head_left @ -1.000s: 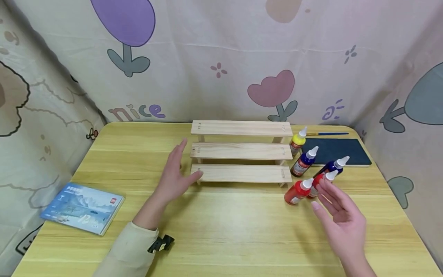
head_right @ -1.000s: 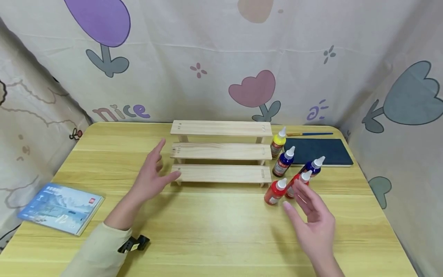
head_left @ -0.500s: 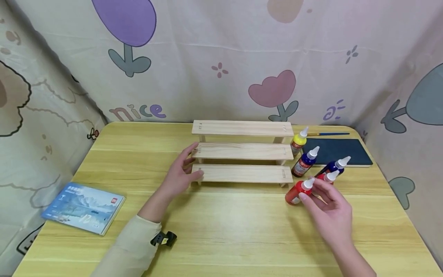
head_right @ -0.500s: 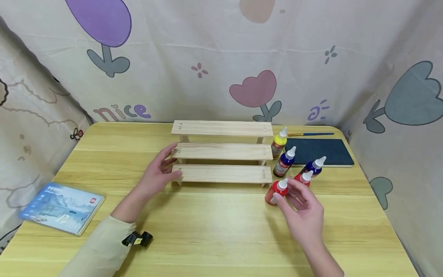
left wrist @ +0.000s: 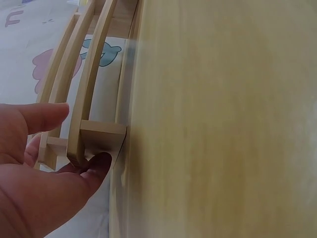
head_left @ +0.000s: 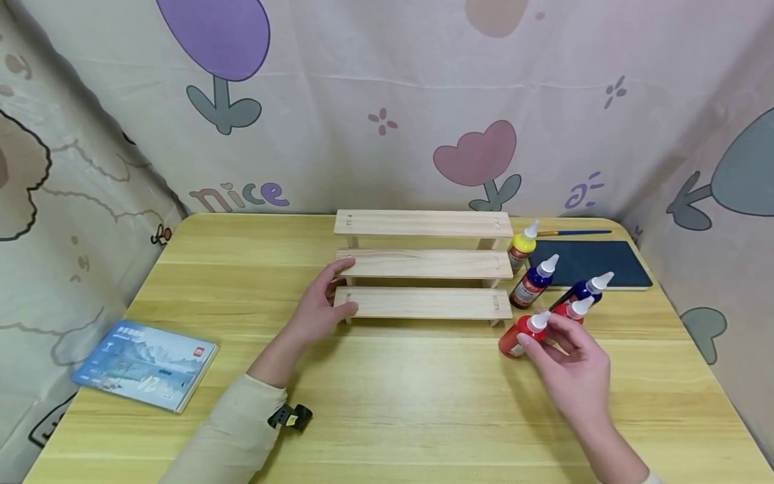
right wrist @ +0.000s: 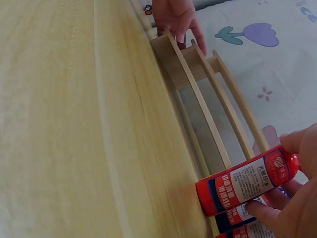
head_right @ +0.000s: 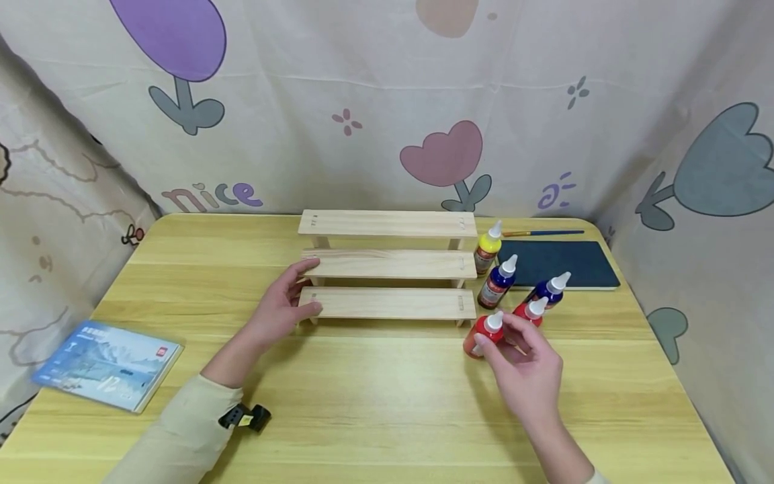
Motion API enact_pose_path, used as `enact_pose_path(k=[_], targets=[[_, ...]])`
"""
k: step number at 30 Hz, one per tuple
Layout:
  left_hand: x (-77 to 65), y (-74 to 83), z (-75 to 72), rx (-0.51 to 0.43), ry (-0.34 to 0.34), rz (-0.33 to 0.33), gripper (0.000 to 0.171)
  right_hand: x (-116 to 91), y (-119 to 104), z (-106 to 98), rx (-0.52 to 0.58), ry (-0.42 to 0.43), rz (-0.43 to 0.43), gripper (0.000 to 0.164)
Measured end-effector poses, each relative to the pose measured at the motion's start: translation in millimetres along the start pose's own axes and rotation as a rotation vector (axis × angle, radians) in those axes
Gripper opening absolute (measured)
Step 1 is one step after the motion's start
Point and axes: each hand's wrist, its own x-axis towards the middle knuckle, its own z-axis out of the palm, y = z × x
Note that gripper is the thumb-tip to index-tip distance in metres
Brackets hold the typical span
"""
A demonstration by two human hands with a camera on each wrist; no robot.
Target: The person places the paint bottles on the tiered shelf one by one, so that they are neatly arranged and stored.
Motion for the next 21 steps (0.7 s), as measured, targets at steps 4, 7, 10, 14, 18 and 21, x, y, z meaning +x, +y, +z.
enact_pose_path(k=[4,7,10,14,18,21], targets=[[0.6,-0.7,0.6,-0.001,0.004,0.006,0.074,0.4,-0.7,0.2,-0.071,0.011,0.014,0.043],[1.1,-2.6,0.6,-0.007,0.006,0.008,0.074,1.1,-1.4,0.1,-0.098,0.03,0.018,0.038],[1.6,-4.2,0.9,-0.013,0.009,0.009,0.074,1.7,-1.5,0.5,-0.123,0.048,0.021,0.033],[2.0,-4.7,1.4,-0.005,0.014,0.007,0.073,0.2,-2.6,1.8,-0.187,0.056,0.035,0.035],[1.9,-5.1,1.4,-0.004,0.018,0.01,0.073,-1.3,-2.4,2.8,-0.218,0.042,-0.009,0.037],[1.6,-5.5,1.2,-0.011,0.017,0.015,0.073,-2.6,-2.5,2.7,-0.165,0.013,-0.044,0.034]])
